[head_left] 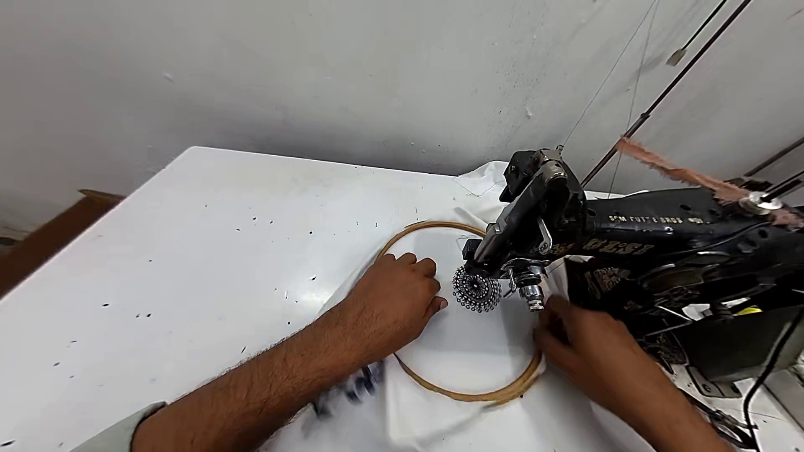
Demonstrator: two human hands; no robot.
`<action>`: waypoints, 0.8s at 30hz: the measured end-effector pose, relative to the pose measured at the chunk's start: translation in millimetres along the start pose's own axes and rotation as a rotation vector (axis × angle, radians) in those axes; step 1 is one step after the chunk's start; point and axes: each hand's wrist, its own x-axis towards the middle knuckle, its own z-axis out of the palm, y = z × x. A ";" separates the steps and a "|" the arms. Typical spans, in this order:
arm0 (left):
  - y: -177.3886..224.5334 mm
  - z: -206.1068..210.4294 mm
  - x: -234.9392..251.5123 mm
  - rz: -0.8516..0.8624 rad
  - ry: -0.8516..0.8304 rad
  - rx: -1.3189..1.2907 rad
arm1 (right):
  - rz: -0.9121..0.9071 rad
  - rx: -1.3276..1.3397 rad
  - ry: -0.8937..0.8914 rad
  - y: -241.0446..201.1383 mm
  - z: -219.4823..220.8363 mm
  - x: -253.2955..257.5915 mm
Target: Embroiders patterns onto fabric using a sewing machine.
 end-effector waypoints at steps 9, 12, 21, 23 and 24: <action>-4.5 -1.4 -2.3 -0.061 -0.027 0.022 | -0.102 -0.067 0.340 -7.4 -1.7 41.1; -7.6 2.6 -3.0 -0.035 -0.017 0.033 | 0.049 -0.129 0.154 -17.4 -11.2 65.1; -8.0 17.0 1.4 -0.026 0.026 -0.035 | 0.011 -0.103 0.202 -5.3 -10.6 69.6; -5.4 18.8 2.3 -0.048 0.000 -0.043 | 0.032 -0.128 0.270 0.4 -6.1 70.0; -4.6 19.6 2.1 -0.054 -0.005 -0.042 | -0.020 -0.150 0.352 5.7 -1.4 71.3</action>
